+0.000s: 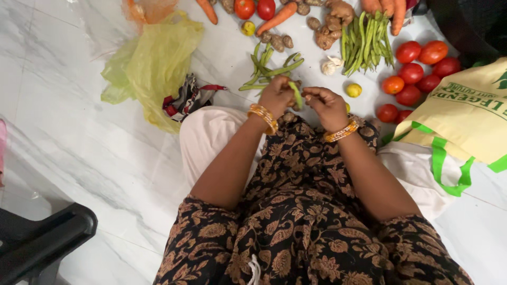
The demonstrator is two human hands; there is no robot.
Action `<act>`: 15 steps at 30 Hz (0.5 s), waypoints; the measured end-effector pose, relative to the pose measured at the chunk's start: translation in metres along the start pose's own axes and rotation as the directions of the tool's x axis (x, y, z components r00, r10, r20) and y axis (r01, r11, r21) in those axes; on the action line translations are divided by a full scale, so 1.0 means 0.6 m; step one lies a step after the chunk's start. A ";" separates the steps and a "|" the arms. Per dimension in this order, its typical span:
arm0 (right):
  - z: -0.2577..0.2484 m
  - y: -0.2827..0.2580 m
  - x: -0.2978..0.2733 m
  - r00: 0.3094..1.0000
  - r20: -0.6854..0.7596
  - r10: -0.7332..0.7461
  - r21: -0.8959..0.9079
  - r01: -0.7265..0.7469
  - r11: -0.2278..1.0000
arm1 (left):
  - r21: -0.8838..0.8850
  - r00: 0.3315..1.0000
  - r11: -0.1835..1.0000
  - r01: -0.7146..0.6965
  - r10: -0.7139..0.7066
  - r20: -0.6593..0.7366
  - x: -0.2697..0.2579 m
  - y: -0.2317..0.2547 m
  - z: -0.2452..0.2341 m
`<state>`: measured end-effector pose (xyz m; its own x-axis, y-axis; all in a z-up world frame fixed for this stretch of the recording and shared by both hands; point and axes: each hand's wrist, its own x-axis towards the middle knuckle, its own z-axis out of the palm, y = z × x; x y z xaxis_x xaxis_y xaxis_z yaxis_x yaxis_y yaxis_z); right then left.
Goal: The person sits on the floor and sorts a variety of vegetables, including green beans, ginger, tomatoes, carrots, onions, and garlic, into separate piles by type. The person handles each item by hand, moving them from a mixed spread into organized groups.
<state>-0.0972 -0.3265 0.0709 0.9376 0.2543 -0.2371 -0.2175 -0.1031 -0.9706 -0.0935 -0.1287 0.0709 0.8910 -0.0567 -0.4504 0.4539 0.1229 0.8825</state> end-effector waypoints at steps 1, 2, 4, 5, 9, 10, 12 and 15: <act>0.008 0.006 0.005 0.999 0.012 0.039 0.058 -0.040 0.998 | -0.018 0.999 0.999 -0.040 0.040 0.025 0.003 0.001 0.007; 0.015 0.013 0.009 0.999 -0.008 0.037 0.060 -0.037 0.998 | -0.036 0.996 0.996 -0.079 0.081 0.049 0.008 0.001 0.008; 0.023 0.032 0.019 0.998 -0.051 0.031 0.062 -0.028 0.998 | 0.208 0.996 0.974 -0.086 0.083 0.024 0.030 -0.002 0.006; 0.018 0.042 0.026 0.995 -0.093 0.048 0.015 -0.047 0.999 | 0.326 0.996 0.941 -0.088 0.089 0.013 0.044 -0.006 0.003; -0.042 0.092 0.076 0.949 -0.312 -0.035 -0.114 -0.001 0.993 | 0.414 0.951 0.884 -0.217 0.288 -0.116 0.109 -0.033 -0.021; -0.067 0.106 0.091 0.909 -0.416 -0.021 -0.015 0.016 1.000 | 0.461 0.886 0.842 -0.280 0.412 -0.214 0.129 -0.039 -0.034; -0.126 0.131 0.125 0.829 -0.549 -0.105 -0.019 0.113 0.993 | 0.481 0.803 0.840 -0.250 0.457 -0.382 0.163 -0.049 -0.073; -0.218 0.155 0.186 0.700 -0.665 -0.262 -0.096 0.268 0.959 | 0.412 0.713 0.896 0.163 0.182 -0.677 0.193 -0.062 -0.131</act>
<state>0.0225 -0.4334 -0.0406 0.8934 -0.4341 0.1155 0.0683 -0.1228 -0.9901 -0.0077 -0.0619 -0.0246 0.7140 0.6532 -0.2519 0.5542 -0.3075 0.7735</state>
